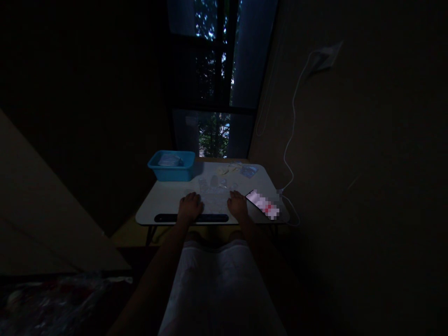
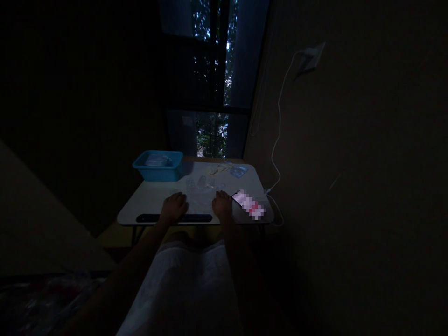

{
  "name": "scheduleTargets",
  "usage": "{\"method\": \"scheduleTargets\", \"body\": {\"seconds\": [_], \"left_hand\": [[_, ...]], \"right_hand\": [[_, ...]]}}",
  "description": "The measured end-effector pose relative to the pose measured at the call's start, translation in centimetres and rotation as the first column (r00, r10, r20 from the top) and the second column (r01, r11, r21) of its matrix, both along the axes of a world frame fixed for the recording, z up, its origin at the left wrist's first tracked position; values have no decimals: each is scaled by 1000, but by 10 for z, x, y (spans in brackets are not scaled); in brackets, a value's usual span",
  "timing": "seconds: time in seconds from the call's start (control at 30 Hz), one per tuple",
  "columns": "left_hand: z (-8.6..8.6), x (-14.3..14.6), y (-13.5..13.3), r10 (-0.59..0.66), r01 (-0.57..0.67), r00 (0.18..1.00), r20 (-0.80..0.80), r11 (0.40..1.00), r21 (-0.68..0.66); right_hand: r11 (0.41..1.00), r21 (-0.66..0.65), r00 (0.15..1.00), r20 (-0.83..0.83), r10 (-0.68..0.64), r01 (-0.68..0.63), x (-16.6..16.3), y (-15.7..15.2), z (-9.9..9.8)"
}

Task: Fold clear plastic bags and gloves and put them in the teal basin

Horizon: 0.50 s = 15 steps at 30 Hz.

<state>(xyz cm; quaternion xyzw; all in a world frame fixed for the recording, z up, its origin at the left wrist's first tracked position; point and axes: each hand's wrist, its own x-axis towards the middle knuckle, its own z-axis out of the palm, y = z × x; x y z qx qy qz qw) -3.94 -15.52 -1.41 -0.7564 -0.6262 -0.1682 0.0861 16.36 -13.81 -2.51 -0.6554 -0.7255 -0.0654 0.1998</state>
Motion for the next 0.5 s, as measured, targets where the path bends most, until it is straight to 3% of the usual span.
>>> {"method": "scheduleTargets", "body": {"seconds": [0.5], "left_hand": [[1, 0, -2, -12, 11, 1000, 6, 1000, 13]], "right_hand": [[1000, 2, 1000, 2, 6, -6, 0, 0, 0]]}}
